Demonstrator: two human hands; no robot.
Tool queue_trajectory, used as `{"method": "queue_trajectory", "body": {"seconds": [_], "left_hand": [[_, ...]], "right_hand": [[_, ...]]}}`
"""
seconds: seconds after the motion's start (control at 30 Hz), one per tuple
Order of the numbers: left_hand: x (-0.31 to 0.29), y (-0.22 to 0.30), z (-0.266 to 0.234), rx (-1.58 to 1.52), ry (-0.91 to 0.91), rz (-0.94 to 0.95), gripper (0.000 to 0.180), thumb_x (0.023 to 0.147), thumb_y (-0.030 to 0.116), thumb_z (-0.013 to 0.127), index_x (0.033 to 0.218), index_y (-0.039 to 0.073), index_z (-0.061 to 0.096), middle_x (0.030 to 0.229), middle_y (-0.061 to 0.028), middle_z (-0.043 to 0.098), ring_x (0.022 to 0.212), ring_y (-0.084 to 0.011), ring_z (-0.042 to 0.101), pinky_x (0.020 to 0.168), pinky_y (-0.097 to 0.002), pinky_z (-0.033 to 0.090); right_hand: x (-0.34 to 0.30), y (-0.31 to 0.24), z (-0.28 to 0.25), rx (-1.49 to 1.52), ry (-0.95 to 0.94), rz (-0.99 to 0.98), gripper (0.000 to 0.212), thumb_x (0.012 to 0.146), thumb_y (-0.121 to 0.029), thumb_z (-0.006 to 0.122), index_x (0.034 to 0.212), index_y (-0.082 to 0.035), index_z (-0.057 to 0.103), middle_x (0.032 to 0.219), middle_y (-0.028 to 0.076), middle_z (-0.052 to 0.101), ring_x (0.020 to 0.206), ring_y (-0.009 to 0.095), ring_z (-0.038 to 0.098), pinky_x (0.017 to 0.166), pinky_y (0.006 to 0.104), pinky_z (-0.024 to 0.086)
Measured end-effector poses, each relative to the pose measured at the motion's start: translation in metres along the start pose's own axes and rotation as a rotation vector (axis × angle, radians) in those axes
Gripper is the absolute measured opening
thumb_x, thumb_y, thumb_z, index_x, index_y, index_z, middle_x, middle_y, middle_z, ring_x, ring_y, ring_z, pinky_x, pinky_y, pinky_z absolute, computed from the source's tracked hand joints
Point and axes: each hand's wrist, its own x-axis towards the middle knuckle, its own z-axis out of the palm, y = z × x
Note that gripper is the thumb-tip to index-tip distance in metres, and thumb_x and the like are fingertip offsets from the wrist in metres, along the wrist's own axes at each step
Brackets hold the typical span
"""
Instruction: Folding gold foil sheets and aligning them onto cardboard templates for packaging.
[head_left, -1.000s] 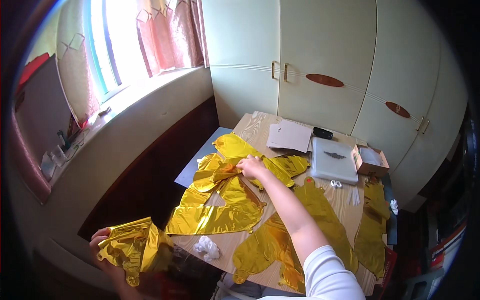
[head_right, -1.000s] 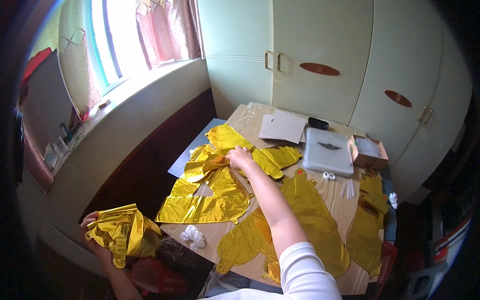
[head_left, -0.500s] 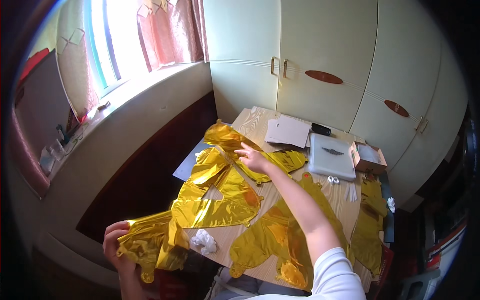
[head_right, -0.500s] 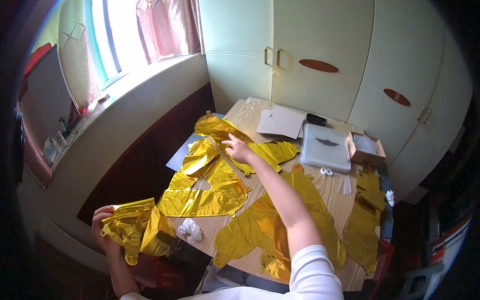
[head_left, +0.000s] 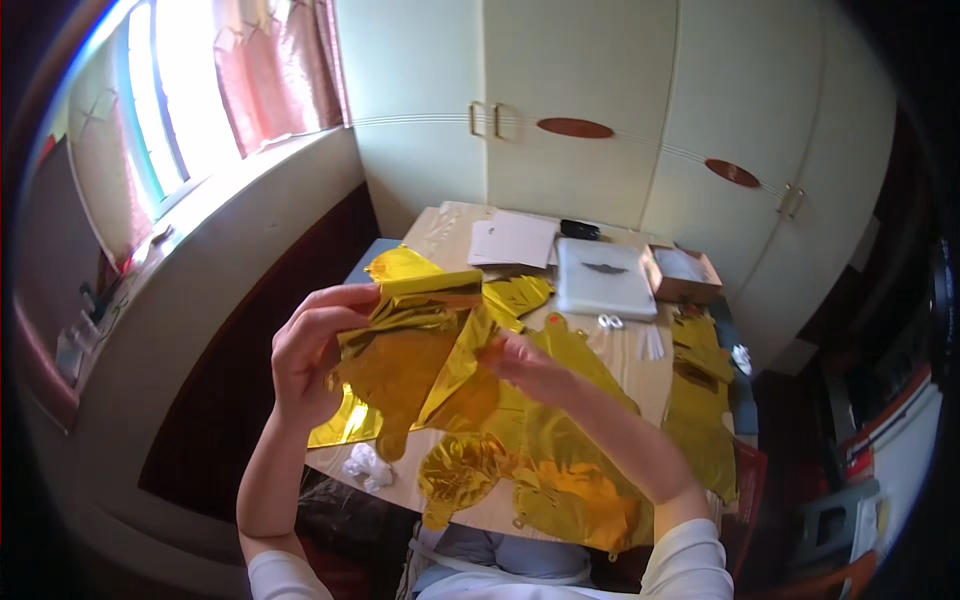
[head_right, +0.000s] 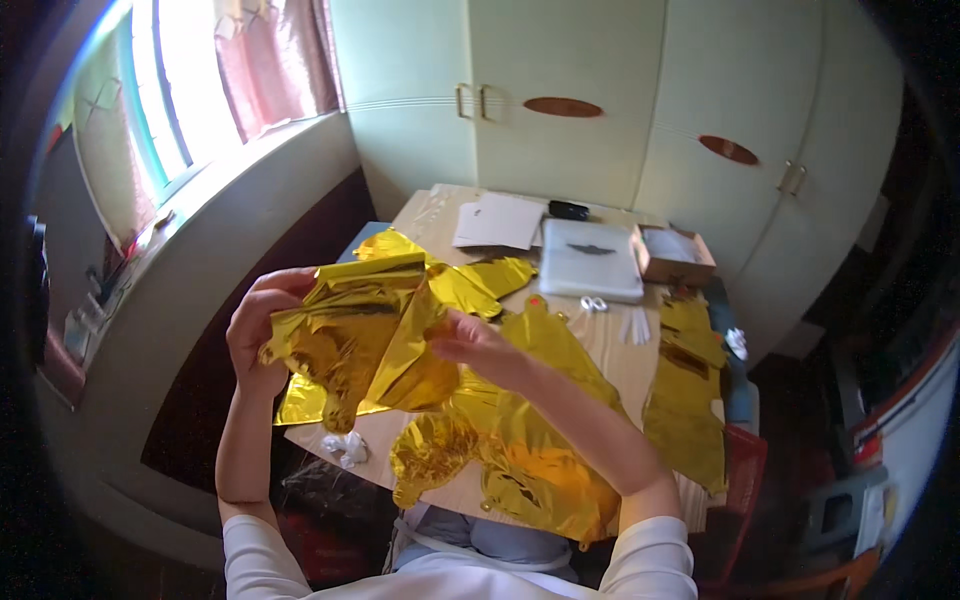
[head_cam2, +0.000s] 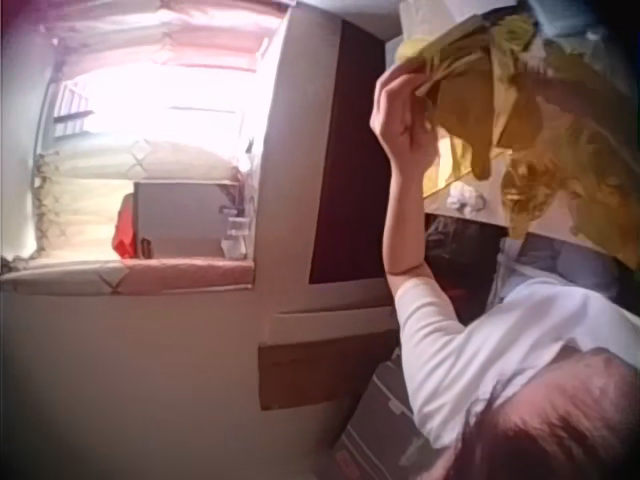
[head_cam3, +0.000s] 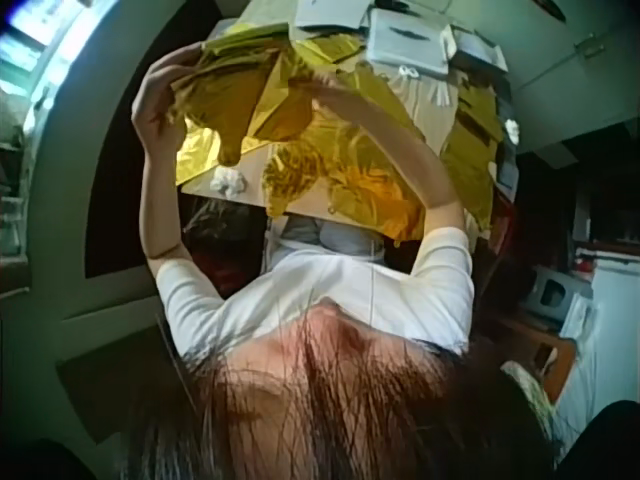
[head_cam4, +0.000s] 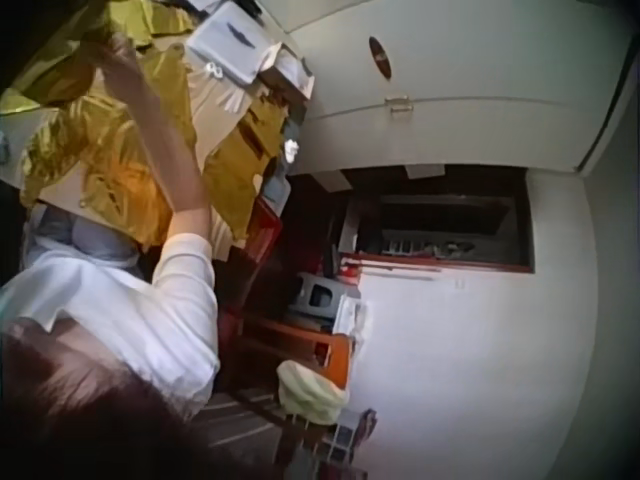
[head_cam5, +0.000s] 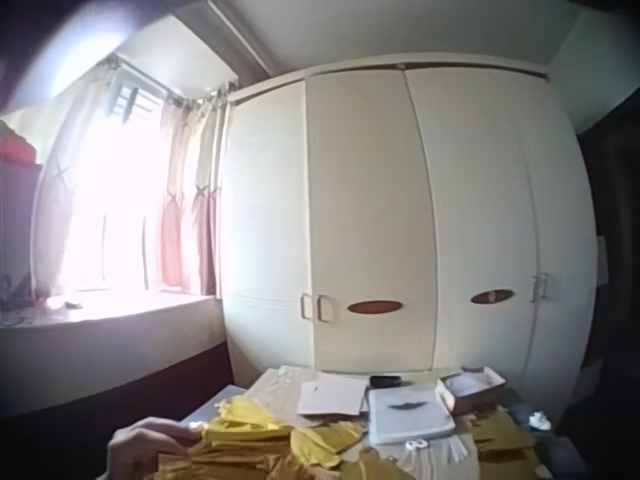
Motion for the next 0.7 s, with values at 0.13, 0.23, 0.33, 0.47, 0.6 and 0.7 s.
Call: {"method": "queue_trajectory", "body": {"seconds": [0.13, 0.23, 0.33, 0.47, 0.6, 0.7], "left_hand": [[0.013, -0.032, 0.028, -0.253, -0.038, -0.173, 0.046, 0.101, 0.035, 0.037, 0.1, -0.004, 0.062, 0.117, -0.0181, 0.063, 0.101, -0.0245, 0.063, 0.09, -0.0353, 0.049], [0.022, -0.056, 0.056, -0.507, 0.053, -0.585, 0.045, 0.102, 0.032, 0.038, 0.104, -0.005, 0.064, 0.108, -0.0142, 0.066, 0.101, -0.018, 0.062, 0.087, -0.0294, 0.049], [0.04, -0.072, 0.09, -0.537, 0.035, -0.834, 0.032, 0.099, 0.02, 0.048, 0.107, -0.006, 0.065, 0.107, -0.012, 0.066, 0.1, -0.0163, 0.063, 0.085, -0.0276, 0.05], [0.058, -0.096, 0.127, -0.626, -0.045, -0.945, 0.024, 0.092, 0.007, 0.06, 0.111, -0.005, 0.065, 0.105, -0.0102, 0.067, 0.097, -0.0151, 0.063, 0.082, -0.0261, 0.05], [0.077, -0.098, 0.151, -0.542, -0.087, -0.837, 0.024, 0.091, 0.002, 0.061, 0.113, -0.002, 0.066, 0.1, -0.0074, 0.067, 0.084, -0.0119, 0.064, 0.067, -0.0233, 0.052], [0.071, -0.077, 0.158, -0.423, -0.023, -0.589, 0.026, 0.088, -0.001, 0.061, 0.114, -0.001, 0.065, 0.118, -0.0085, 0.065, 0.078, -0.0084, 0.063, 0.065, -0.0214, 0.051]], "right_hand": [[-0.047, -0.03, -0.03, 0.003, 0.234, 0.172, 0.02, 0.091, -0.016, 0.067, 0.108, -0.005, 0.063, 0.091, 0.0, 0.066, 0.079, 0.007, 0.062, 0.068, 0.0183, 0.049], [-0.078, -0.037, -0.051, 0.068, 0.41, 0.088, 0.019, 0.092, -0.021, 0.067, 0.102, -0.005, 0.063, 0.082, -0.001, 0.065, 0.068, 0.004, 0.057, 0.053, 0.0151, 0.043], [-0.098, -0.05, -0.064, 0.033, 0.507, 0.123, 0.023, 0.092, -0.021, 0.067, 0.106, -0.004, 0.061, 0.087, 0.001, 0.066, 0.069, 0.005, 0.059, 0.056, 0.0184, 0.046], [-0.129, -0.066, -0.1, -0.09, 0.577, 0.162, 0.019, 0.093, -0.014, 0.064, 0.109, -0.003, 0.061, 0.095, 0.002, 0.067, 0.082, 0.01, 0.064, 0.076, 0.0247, 0.053], [-0.142, -0.087, -0.103, 0.026, 0.641, -0.013, 0.019, 0.095, -0.018, 0.062, 0.105, -0.002, 0.062, 0.092, 0.003, 0.067, 0.079, 0.008, 0.065, 0.069, 0.0223, 0.053], [-0.162, -0.099, -0.107, -0.051, 0.601, -0.056, 0.021, 0.097, -0.021, 0.059, 0.106, -0.003, 0.062, 0.094, 0.002, 0.066, 0.081, 0.007, 0.063, 0.071, 0.0212, 0.051]]}}
